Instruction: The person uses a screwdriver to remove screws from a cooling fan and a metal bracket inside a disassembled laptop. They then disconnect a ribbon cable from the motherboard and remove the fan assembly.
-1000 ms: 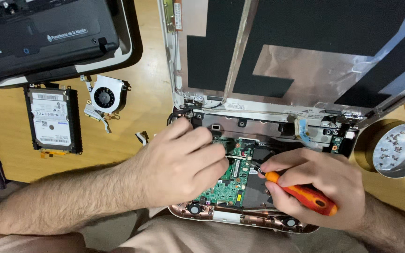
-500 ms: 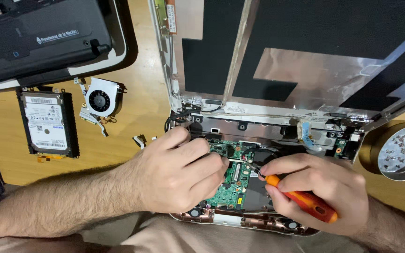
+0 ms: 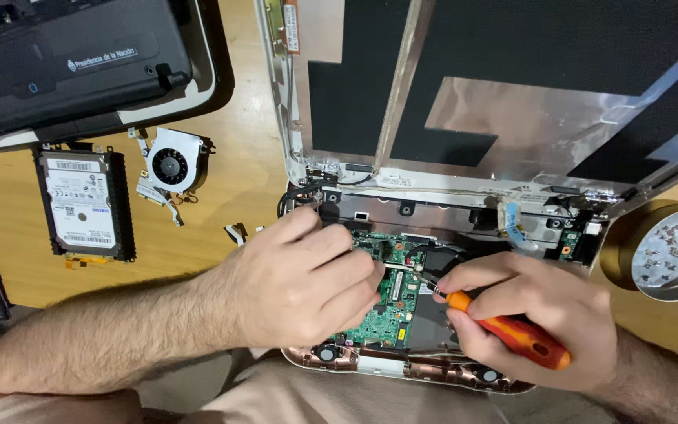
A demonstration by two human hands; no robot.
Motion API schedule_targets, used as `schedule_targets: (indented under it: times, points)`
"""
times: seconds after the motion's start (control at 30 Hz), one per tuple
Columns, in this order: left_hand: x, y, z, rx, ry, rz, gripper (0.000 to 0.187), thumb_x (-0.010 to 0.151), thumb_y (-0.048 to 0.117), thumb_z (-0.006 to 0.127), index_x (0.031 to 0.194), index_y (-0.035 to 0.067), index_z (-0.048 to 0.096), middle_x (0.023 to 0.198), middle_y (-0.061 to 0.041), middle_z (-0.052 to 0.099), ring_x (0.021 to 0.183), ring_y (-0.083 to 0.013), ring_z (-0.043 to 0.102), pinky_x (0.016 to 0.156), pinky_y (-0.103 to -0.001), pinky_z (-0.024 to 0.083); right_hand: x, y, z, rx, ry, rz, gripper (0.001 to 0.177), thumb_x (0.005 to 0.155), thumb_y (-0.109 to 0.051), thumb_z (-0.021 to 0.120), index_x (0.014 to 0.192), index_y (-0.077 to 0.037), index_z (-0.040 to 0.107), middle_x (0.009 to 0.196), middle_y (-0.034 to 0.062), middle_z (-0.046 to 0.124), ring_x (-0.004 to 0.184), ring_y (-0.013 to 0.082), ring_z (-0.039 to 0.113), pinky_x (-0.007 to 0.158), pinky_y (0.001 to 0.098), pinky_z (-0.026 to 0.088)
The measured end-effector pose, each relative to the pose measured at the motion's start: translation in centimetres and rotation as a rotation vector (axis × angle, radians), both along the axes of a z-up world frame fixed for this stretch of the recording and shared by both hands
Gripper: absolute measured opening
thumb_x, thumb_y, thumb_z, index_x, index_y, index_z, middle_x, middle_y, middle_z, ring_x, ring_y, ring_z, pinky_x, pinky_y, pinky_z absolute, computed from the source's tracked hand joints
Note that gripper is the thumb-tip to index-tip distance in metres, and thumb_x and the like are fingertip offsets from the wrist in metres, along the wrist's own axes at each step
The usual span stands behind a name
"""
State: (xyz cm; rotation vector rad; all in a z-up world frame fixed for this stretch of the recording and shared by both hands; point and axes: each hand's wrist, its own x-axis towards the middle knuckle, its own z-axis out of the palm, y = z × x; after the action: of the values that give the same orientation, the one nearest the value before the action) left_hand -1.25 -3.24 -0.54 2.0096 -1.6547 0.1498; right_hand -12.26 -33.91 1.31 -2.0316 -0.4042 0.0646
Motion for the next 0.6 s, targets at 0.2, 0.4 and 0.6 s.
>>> schedule_targets:
  times: [0.2,0.4,0.6]
  points:
    - [0.4,-0.2,0.1,0.023,-0.020,-0.004,0.021,0.126,0.027,0.083,0.116,0.008,0.083,0.099,-0.002,0.060,0.089,-0.0249,0.054,0.073,-0.041,0.039,-0.3,-0.6,0.2,0.037,0.055,-0.073,0.014,0.096,-0.015,0.087,0.095,-0.012,0.073,0.110,0.0164,0.093,0.092,0.0201,0.099,0.085,0.0266,0.081]
    - [0.1,-0.4,-0.1,0.055,0.023,0.024,0.031,0.125,0.044,0.082,0.124,0.014,0.086,0.136,-0.005,0.082,0.117,-0.0294,0.072,0.089,-0.046,0.051,-0.1,-1.0,1.0,-0.030,0.089,-0.119,0.020,0.093,-0.012,0.094,0.094,-0.011,0.074,0.107,0.0091,0.094,0.092,0.0194,0.100,0.076,0.0222,0.077]
    - [0.0,-0.6,0.1,0.034,0.144,-0.007,0.028,0.125,0.039,0.081,0.116,0.012,0.081,0.142,-0.006,0.082,0.116,-0.0307,0.069,0.093,-0.048,0.049,0.3,-1.9,2.0,-0.087,0.127,-0.087,0.017,0.089,-0.014,0.098,0.091,-0.015,0.081,0.114,0.0082,0.099,0.100,0.0159,0.104,0.082,0.0231,0.083]
